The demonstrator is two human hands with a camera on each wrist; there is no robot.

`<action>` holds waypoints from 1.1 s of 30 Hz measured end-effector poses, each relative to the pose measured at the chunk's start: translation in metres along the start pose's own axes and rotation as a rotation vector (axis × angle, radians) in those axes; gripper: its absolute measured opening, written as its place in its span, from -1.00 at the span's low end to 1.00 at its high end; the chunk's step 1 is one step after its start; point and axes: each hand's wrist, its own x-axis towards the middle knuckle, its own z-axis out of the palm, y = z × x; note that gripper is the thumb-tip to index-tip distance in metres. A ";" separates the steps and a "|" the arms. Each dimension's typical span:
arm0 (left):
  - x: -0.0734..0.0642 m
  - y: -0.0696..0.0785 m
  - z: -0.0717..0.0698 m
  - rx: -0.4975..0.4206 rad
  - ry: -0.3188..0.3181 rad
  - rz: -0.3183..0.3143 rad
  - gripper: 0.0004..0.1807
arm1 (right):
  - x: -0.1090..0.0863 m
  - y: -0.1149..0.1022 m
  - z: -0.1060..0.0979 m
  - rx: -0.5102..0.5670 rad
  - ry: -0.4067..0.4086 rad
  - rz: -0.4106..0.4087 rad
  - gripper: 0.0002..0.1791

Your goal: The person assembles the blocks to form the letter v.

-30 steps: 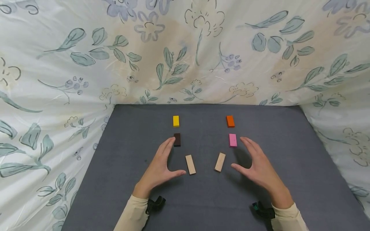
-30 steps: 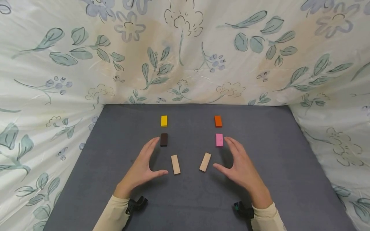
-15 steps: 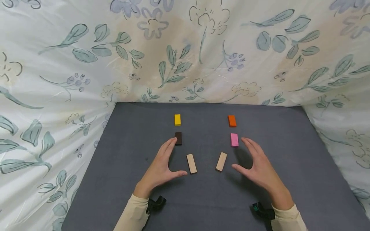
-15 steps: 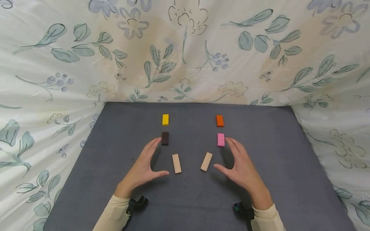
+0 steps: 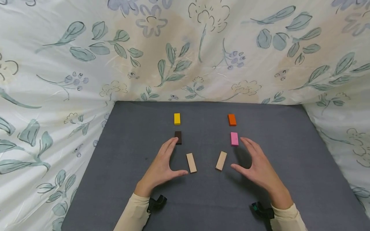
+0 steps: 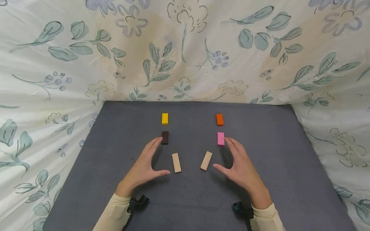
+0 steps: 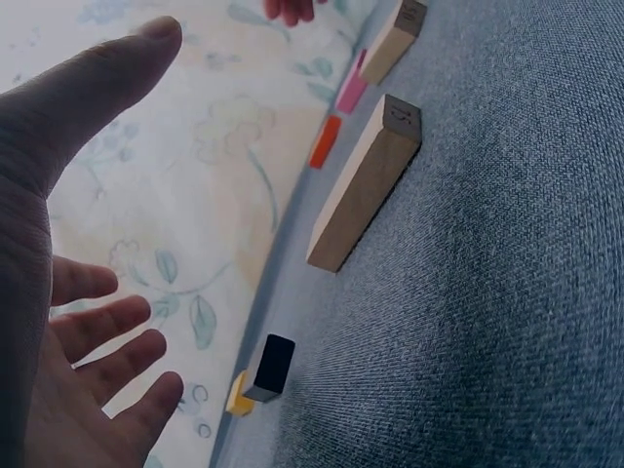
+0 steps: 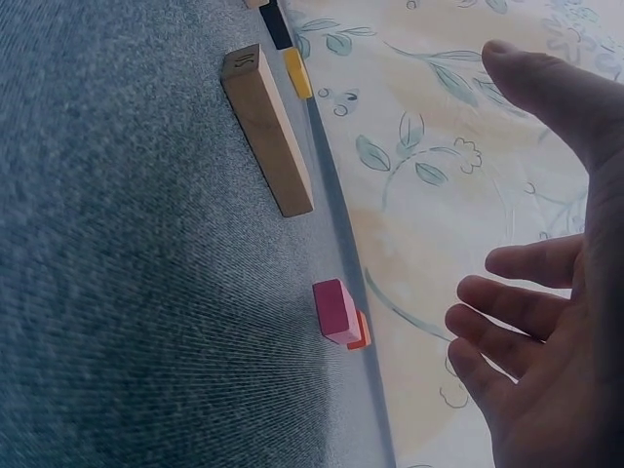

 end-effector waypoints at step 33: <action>0.004 -0.001 0.009 -0.016 -0.046 0.016 0.36 | 0.003 -0.002 0.010 0.013 -0.041 -0.036 0.19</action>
